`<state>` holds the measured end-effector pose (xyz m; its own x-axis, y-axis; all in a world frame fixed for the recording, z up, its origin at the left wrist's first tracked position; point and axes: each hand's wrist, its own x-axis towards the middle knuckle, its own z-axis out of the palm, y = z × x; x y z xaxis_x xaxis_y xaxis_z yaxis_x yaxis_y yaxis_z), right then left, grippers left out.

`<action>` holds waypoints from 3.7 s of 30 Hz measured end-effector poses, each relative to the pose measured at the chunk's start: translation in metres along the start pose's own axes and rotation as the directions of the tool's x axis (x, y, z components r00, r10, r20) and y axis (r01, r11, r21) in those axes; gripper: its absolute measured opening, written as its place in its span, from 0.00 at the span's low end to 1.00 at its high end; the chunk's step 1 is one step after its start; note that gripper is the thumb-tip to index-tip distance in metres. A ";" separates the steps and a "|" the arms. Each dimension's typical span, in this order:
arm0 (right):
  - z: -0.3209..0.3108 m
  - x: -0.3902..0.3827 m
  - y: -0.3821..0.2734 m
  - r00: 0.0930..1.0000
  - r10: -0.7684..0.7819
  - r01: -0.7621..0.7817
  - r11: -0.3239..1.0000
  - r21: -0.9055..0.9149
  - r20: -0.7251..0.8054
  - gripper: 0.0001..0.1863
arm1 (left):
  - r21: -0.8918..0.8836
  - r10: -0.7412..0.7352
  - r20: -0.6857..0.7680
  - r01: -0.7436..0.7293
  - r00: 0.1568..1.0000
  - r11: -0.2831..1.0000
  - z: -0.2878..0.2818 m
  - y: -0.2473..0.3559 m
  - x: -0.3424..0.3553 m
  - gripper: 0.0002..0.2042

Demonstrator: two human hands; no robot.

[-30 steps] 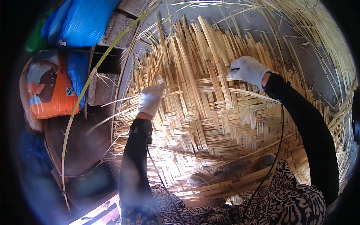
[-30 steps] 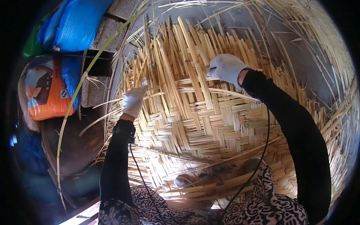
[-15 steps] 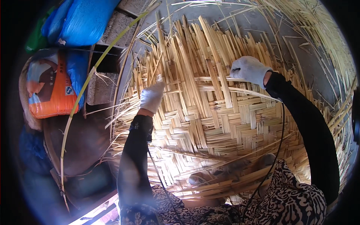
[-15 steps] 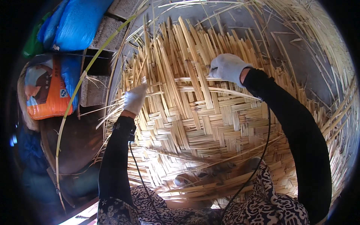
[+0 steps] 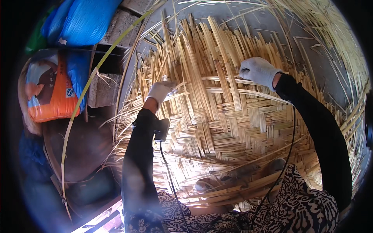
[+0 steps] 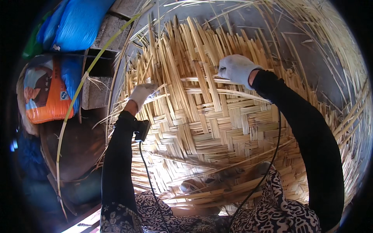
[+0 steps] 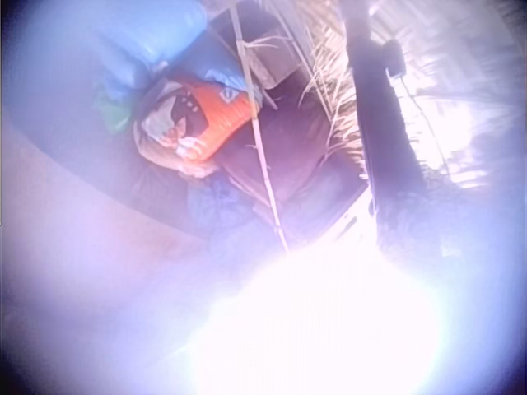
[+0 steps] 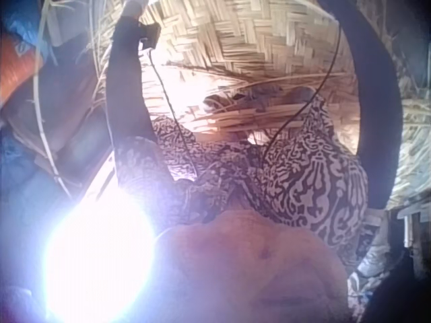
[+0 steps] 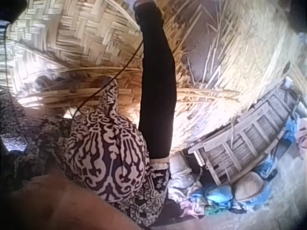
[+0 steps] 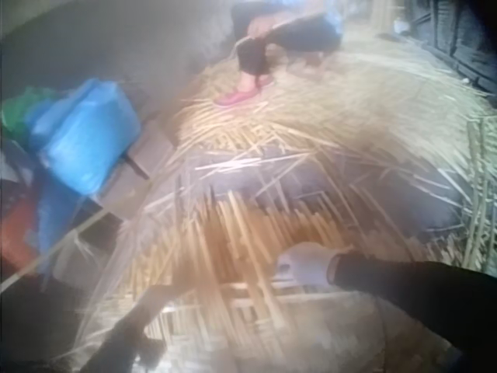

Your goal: The recorder weaves long strips of bamboo or similar plant fiber into a large mat on the floor.

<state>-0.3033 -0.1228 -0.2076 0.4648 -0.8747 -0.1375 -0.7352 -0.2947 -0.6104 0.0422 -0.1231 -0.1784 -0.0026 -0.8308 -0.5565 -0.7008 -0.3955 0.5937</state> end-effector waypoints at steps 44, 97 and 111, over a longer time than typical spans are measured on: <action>-0.025 -0.050 -0.015 0.804 -0.439 0.166 0.813 -0.557 -0.401 0.08 | 0.711 0.144 0.043 -0.131 0.989 0.691 0.017 0.013 -0.023 0.21; -0.070 -0.090 0.009 0.897 0.131 0.068 0.903 0.424 -0.422 0.13 | 0.199 0.230 -0.127 -0.202 0.965 0.959 0.192 0.154 -0.059 0.12; -0.039 -0.053 0.019 0.888 0.453 -0.419 0.723 0.549 0.080 0.18 | -0.166 0.076 -0.216 -0.114 0.973 0.980 0.175 0.142 -0.066 0.18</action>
<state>-0.3608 -0.0970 -0.1812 0.1185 -0.8795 -0.4610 -0.4557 0.3643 -0.8122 -0.1820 -0.0556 -0.1596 0.0984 -0.9236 -0.3705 -0.5682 -0.3578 0.7410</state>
